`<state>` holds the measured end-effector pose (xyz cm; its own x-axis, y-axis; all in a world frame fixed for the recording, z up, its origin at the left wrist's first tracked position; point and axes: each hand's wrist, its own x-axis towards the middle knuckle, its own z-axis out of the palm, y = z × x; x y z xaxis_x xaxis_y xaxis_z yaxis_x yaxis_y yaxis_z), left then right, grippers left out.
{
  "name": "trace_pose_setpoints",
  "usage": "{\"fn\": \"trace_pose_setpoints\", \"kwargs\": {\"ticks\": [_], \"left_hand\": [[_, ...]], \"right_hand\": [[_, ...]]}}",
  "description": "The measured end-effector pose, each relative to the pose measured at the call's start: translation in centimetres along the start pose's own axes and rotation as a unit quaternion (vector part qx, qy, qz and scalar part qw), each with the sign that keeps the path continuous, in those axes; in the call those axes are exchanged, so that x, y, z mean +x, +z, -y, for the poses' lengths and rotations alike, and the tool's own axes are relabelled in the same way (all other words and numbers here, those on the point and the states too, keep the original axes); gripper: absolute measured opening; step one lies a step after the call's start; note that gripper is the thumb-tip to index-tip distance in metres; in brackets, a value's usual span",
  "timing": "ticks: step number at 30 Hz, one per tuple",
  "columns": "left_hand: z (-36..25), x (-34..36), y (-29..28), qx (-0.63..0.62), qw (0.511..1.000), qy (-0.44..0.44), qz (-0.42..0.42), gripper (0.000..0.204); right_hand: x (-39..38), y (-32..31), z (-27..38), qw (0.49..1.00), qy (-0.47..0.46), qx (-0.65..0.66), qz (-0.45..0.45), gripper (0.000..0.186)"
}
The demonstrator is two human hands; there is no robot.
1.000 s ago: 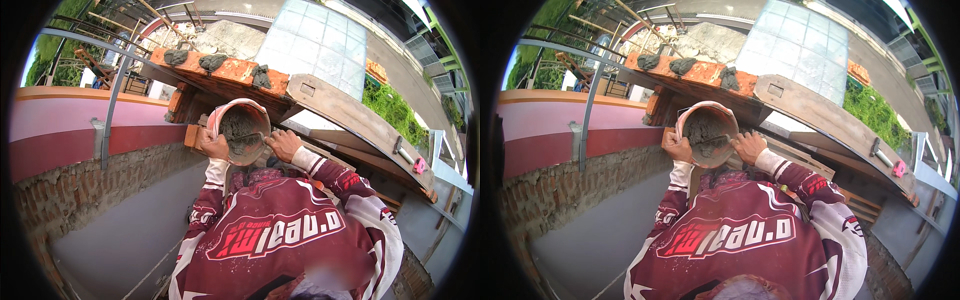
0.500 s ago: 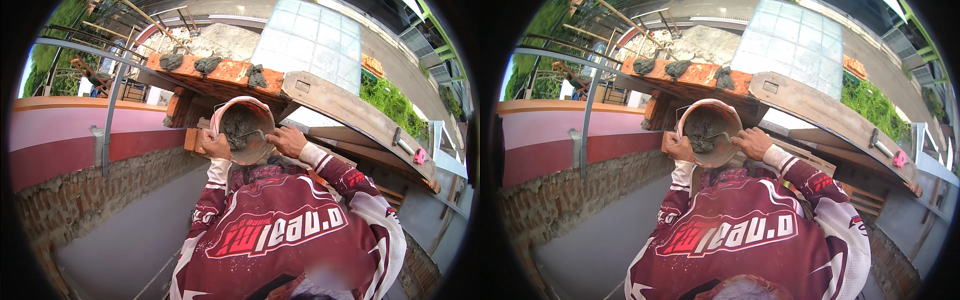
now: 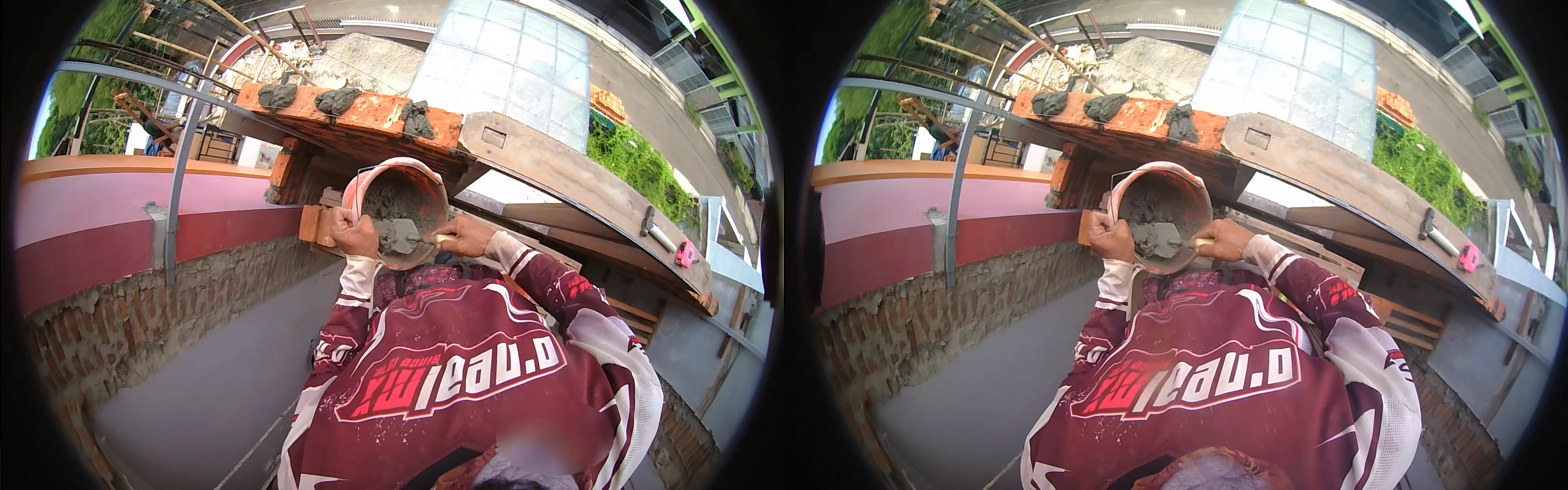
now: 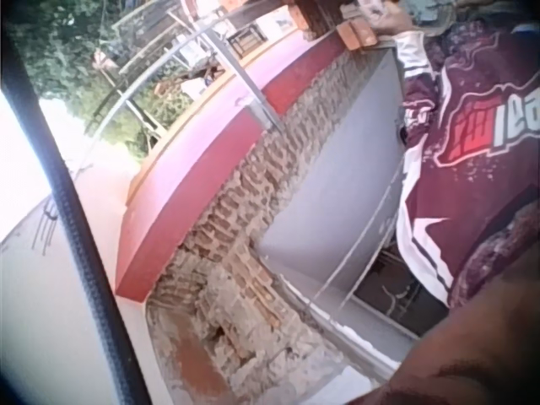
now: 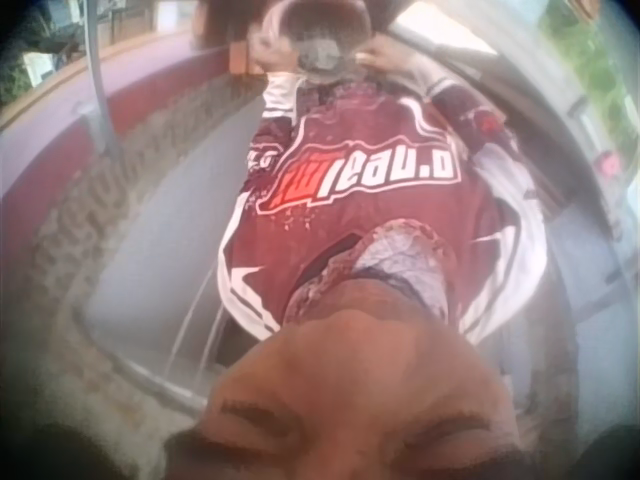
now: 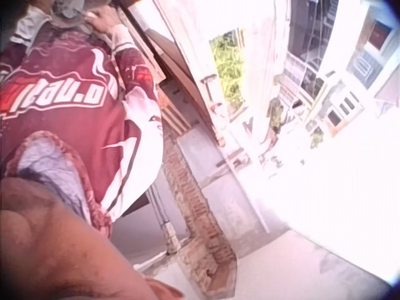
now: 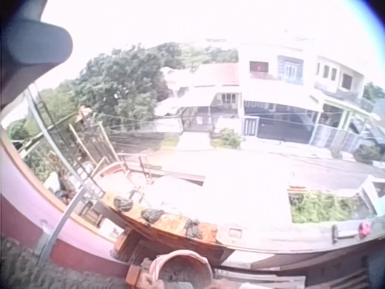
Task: The person scoops mortar from a bucket with a trowel and applies it to a brick wall. They place bricks onto the mortar, tap them into position, and scrape away excess mortar. The person repeats this process, building up the wall layer by layer.
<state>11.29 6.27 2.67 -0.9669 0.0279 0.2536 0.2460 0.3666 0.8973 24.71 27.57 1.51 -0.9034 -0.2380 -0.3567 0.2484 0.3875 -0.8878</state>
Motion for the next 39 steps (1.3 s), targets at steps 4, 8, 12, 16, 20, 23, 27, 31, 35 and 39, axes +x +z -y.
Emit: {"fn": "trace_pose_setpoints", "kwargs": {"ticks": [4, 8, 12, 16, 20, 23, 27, 31, 35, 39], "left_hand": [[1.1, -0.1, -0.5, -0.019, 1.0, -0.005, -0.017, 0.021], [0.3, -0.6, 0.1, 0.014, 1.0, -0.008, -0.011, 0.021], [-0.9, -0.7, 0.5, 0.029, 0.999, 0.026, -0.023, 0.022], [-0.6, -0.8, 1.5, -0.012, 1.0, -0.007, -0.015, 0.021], [0.6, -1.2, 1.1, -0.019, 0.999, -0.027, 0.027, 0.022], [0.9, -1.1, 0.0, -0.038, 0.998, -0.039, -0.008, 0.024], [0.3, -1.5, 0.0, -0.033, 0.999, -0.026, -0.007, 0.022], [-0.4, -1.6, 0.9, -0.007, 1.0, -0.021, -0.005, 0.021], [-0.5, -1.2, 1.7, -0.031, 0.999, -0.016, -0.001, 0.021], [-0.2, -1.3, 2.5, -0.038, 0.999, -0.032, 0.002, 0.02]], "right_hand": [[-1.5, -0.8, -0.4, 0.909, -0.1, -0.38, -0.138, 0.039], [-2.0, -2.4, 1.9, 0.89, -0.039, -0.434, -0.132, 0.029], [-1.7, -3.2, 3.7, 0.9, 0.098, -0.404, -0.134, 0.022], [0.4, -0.9, 2.8, 0.928, 0.13, -0.347, 0.03, 0.026], [1.3, 0.4, -0.3, 0.993, 0.05, -0.101, 0.043, 0.028], [-0.2, 0.0, -1.8, 0.996, -0.027, -0.064, -0.053, 0.029], [-1.7, -2.4, -1.3, 0.899, -0.119, -0.395, -0.147, 0.025], [-2.3, -4.0, 1.3, 0.878, -0.021, -0.47, -0.087, 0.023], [-2.2, -4.0, 2.4, 0.881, 0.113, -0.453, -0.082, 0.016], [-0.2, -1.5, 0.7, 0.947, 0.106, -0.302, -0.006, 0.025]]}}
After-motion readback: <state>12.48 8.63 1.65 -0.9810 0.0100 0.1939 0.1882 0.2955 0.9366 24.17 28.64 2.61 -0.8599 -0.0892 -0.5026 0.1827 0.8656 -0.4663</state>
